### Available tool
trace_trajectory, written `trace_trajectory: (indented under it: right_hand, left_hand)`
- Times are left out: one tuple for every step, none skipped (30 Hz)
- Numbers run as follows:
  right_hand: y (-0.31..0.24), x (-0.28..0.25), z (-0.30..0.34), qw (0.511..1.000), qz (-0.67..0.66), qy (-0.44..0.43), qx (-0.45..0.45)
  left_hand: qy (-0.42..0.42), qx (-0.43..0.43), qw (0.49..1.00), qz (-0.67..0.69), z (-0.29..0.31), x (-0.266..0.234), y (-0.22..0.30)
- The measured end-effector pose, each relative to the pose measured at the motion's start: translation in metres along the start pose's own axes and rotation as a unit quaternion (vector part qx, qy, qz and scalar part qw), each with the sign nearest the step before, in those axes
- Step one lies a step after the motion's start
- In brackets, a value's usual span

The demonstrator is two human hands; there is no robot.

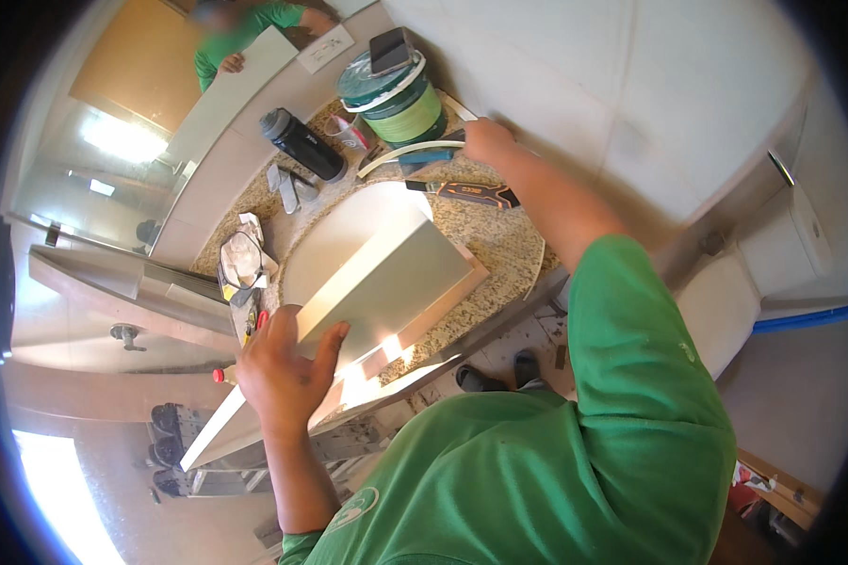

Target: The person applies a strip of edge banding to a white board, uses a hammer to press it into place, trims the excess with a utility knife, and taps the edge again to secure it. The work is performed over a bathroom countertop with a sink and mirror visible.

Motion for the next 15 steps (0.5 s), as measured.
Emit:
trace_trajectory:
  right_hand:
    - [0.001, 0.005, -0.002, 1.000, 0.026, -0.010, -0.006]
    - [0.002, 0.009, -0.004, 0.998, 0.055, -0.018, -0.014]
    - [0.004, 0.012, -0.005, 0.997, 0.068, -0.023, -0.010]
    - [0.006, 0.014, -0.005, 0.996, 0.084, -0.028, -0.006]
    - [0.007, 0.015, -0.005, 0.994, 0.101, -0.031, -0.001]
    - [0.007, 0.016, -0.004, 0.993, 0.110, -0.031, 0.000]
    - [0.005, 0.015, -0.004, 0.992, 0.120, -0.029, 0.000]
    - [0.003, 0.013, -0.004, 0.991, 0.133, -0.028, 0.008]
    - [-0.002, 0.010, -0.003, 0.991, 0.129, -0.025, 0.001]
    - [-0.007, 0.005, -0.002, 0.991, 0.129, -0.023, 0.002]
    - [-0.014, 0.000, -0.001, 0.991, 0.132, -0.024, 0.007]
    - [-0.022, -0.008, 0.001, 0.992, 0.127, -0.016, 0.004]
    - [-0.031, -0.017, 0.004, 0.992, 0.124, -0.011, 0.004]
    - [-0.041, -0.028, 0.007, 0.993, 0.120, -0.005, -0.001]
    - [-0.051, -0.042, 0.012, 0.997, 0.079, -0.006, -0.003]
  left_hand:
    - [0.011, 0.007, 1.000, -0.004, 0.000, -0.001, 0.001]
    - [0.012, 0.010, 1.000, -0.001, 0.000, -0.002, 0.000]
    - [0.012, 0.011, 1.000, 0.001, 0.000, -0.002, 0.000]
    - [0.011, 0.011, 1.000, 0.003, 0.001, -0.002, 0.000]
    - [-0.019, 0.004, 1.000, -0.010, 0.002, 0.001, -0.002]
    - [-0.018, 0.009, 1.000, -0.004, 0.003, 0.001, -0.001]
    - [-0.019, 0.014, 1.000, -0.002, 0.003, 0.001, -0.002]
    - [-0.025, 0.016, 1.000, 0.001, 0.003, 0.002, -0.002]
    - [-0.032, 0.021, 0.999, 0.003, 0.003, 0.002, -0.003]
    - [-0.036, 0.025, 0.999, 0.006, 0.003, 0.003, -0.004]
    - [-0.046, 0.026, 0.999, 0.011, 0.004, 0.004, -0.005]
    - [-0.060, 0.025, 0.998, 0.018, 0.004, 0.005, -0.007]
    - [-0.048, 0.036, 0.998, 0.019, 0.003, 0.004, -0.008]
    - [-0.052, 0.043, 0.997, 0.028, 0.004, 0.005, -0.009]
    - [-0.054, 0.049, 0.997, 0.036, 0.004, 0.004, -0.011]
Point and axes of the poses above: each hand's wrist, its own z-axis away from the middle knuckle, its own x-axis out of the palm, y = z × x, the point moved 7 cm from there along -z, towards the middle knuckle, and after that the axes turned 11 degrees about -z, right-handed, at the moved point
